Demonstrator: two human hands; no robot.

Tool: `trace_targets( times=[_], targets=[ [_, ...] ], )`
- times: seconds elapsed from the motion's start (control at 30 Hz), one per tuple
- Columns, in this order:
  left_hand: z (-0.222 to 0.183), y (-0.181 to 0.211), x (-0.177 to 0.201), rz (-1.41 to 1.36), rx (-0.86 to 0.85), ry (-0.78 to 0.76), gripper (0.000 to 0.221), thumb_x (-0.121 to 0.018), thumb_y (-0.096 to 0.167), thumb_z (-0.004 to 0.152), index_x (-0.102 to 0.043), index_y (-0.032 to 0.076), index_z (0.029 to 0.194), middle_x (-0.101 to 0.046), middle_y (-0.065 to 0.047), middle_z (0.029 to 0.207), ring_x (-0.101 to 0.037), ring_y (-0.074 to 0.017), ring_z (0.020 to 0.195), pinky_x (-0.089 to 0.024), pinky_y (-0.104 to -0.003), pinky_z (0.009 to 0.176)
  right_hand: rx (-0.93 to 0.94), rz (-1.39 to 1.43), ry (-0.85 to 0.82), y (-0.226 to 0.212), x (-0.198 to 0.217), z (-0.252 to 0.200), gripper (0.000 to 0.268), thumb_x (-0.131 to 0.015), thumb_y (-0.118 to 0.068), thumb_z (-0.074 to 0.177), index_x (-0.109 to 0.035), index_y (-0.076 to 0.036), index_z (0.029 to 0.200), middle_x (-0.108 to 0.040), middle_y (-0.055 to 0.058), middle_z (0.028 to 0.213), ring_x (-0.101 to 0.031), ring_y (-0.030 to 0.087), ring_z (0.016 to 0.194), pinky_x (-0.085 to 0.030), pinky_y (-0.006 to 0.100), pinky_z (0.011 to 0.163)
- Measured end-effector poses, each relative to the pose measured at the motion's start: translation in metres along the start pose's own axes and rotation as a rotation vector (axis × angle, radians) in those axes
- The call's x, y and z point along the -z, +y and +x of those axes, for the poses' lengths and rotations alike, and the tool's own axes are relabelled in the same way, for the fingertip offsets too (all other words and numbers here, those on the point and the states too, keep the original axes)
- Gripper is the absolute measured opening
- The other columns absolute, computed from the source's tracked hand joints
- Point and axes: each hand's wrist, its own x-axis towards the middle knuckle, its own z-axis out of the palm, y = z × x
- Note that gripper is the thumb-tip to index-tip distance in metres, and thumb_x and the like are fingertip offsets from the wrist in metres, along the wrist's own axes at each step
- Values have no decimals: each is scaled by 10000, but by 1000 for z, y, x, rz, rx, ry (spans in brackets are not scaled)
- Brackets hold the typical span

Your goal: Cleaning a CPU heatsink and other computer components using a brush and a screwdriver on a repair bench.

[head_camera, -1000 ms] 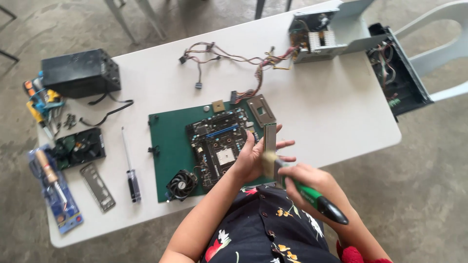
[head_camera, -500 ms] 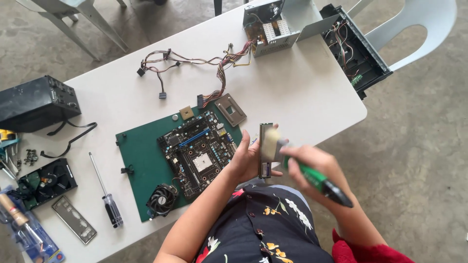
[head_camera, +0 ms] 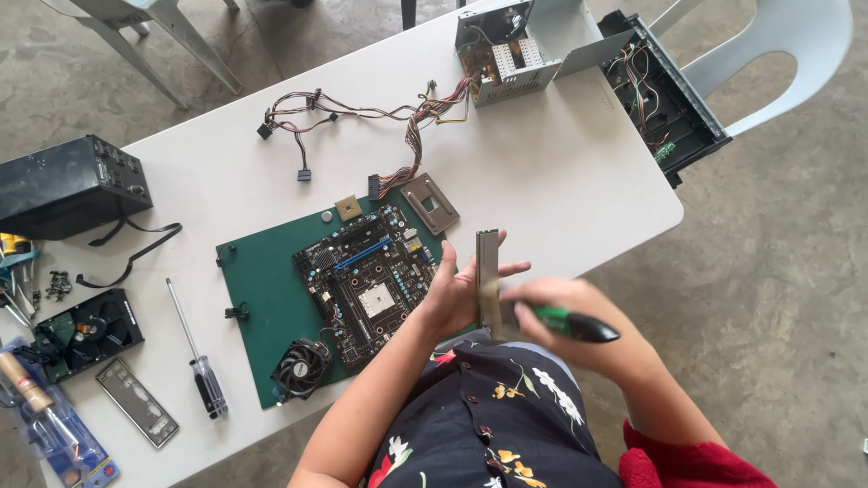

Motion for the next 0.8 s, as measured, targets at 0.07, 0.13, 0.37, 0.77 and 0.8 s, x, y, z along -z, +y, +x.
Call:
trace_targets(
  times=[0.07,0.13,0.37,0.77,0.8],
  targets=[
    [-6,-3,-1,-3,36,18,1033,-75,992,893,-413,381,1653,-538,-169,1566,-581,-501,1353,-542,-683,973,43,-69,144,26,-4,12,261,-653,-129,940,-804,-128,1153,-805,152,915,-769,408,856,-599,496,765],
    [-7,0,-3,4,70,33,1028,-105,993,900,-471,350,1615,-538,-166,1559,-583,-502,1355,-541,-682,959,95,-140,294,36,-6,16,282,-662,-182,983,-786,-198,1235,-781,58,933,-767,313,874,-595,412,774],
    [0,6,12,-42,-6,-6,1037,-66,1012,862,-378,449,1675,-518,-157,1612,-541,-521,1388,-505,-731,999,-27,-21,-120,11,-13,0,244,-656,-139,901,-818,-140,1084,-825,206,897,-772,474,855,-617,553,762],
    [16,-10,52,-53,-32,347,322,-564,420,1074,-641,180,1273,-714,-64,1184,-736,-301,1111,-631,-555,927,79,11,558,62,-31,-15,266,-661,-168,997,-795,-139,1226,-771,91,956,-758,290,817,-588,390,715],
    [16,-9,56,-5,-75,391,303,-688,263,1039,-581,193,1315,-680,-40,1159,-744,-295,1090,-658,-526,888,65,0,582,68,-33,-18,260,-658,-171,1006,-792,-122,1223,-786,106,987,-762,304,839,-588,401,730]
  ],
)
